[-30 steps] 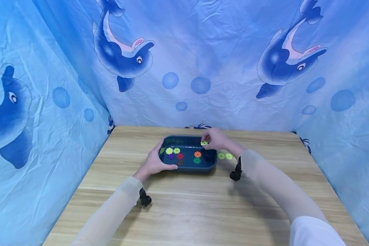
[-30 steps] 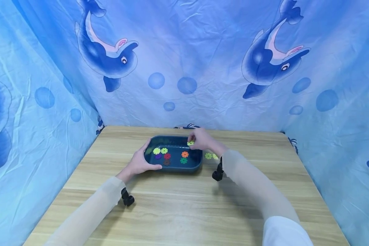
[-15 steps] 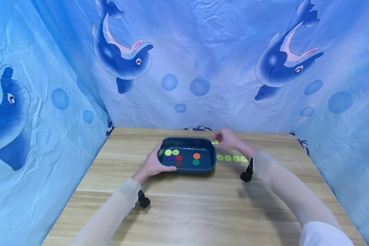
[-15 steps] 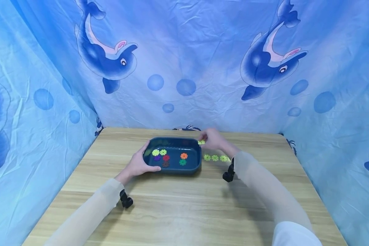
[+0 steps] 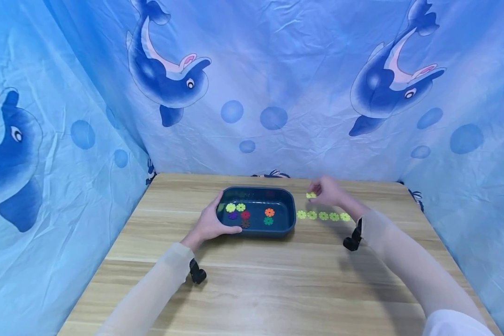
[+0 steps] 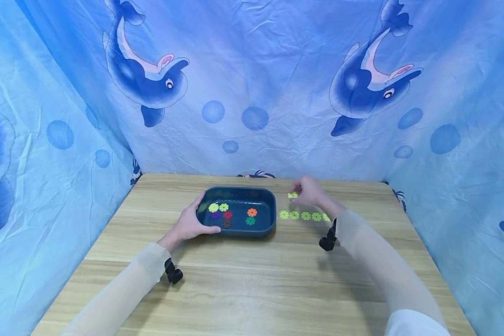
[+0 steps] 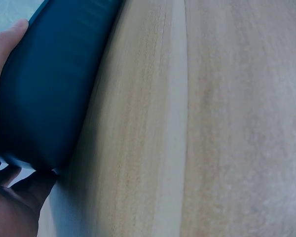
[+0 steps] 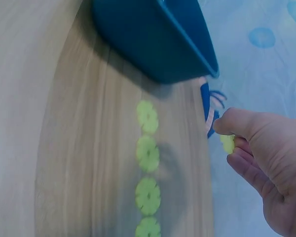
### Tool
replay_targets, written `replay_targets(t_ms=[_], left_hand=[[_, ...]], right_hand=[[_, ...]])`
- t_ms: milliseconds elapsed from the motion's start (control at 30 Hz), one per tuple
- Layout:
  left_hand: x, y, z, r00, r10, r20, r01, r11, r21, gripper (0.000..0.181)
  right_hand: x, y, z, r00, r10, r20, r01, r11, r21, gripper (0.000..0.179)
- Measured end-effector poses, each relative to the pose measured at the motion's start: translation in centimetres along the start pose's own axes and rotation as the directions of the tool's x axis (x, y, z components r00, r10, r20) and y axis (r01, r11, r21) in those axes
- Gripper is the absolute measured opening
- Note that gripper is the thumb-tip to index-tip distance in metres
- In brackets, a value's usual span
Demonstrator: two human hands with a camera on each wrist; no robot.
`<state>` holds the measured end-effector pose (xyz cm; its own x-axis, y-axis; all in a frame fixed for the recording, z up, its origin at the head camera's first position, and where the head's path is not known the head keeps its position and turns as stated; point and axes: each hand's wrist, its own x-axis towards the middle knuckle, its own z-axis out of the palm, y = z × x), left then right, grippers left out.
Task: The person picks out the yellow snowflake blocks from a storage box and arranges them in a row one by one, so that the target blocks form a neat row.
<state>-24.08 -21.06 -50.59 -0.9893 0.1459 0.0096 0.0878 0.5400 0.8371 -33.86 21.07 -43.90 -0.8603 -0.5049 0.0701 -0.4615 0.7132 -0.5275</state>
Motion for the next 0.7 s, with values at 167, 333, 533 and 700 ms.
replay_targets(t_ms=[167,333,533,700], left_hand=[[0.1,-0.1,0.1,1.000,0.003,-0.010,-0.003,1.000,-0.001,0.140],[0.2,-0.1,0.1,1.000,0.013,-0.010,-0.013,1.000,0.003,0.139],[0.0,0.0,0.2,1.000,0.010,-0.011,-0.010,1.000,0.009,0.138],[0.1,0.0,0.2,1.000,0.013,-0.008,-0.013,1.000,0.011,0.137]], right_hand=[[-1.4,1.4,-0.2,0.999,0.033,-0.011,-0.033,0.999,0.005,0.023],[-2.7,2.9,-0.5,0.998,0.056,-0.020,-0.056,0.998,-0.013,0.022],[-4.0,4.3,-0.8,0.997,0.068,-0.031,-0.069,0.997,-0.036,0.021],[-5.0,5.2,-0.9,0.998,0.060,-0.032,-0.062,0.997,-0.050,0.018]])
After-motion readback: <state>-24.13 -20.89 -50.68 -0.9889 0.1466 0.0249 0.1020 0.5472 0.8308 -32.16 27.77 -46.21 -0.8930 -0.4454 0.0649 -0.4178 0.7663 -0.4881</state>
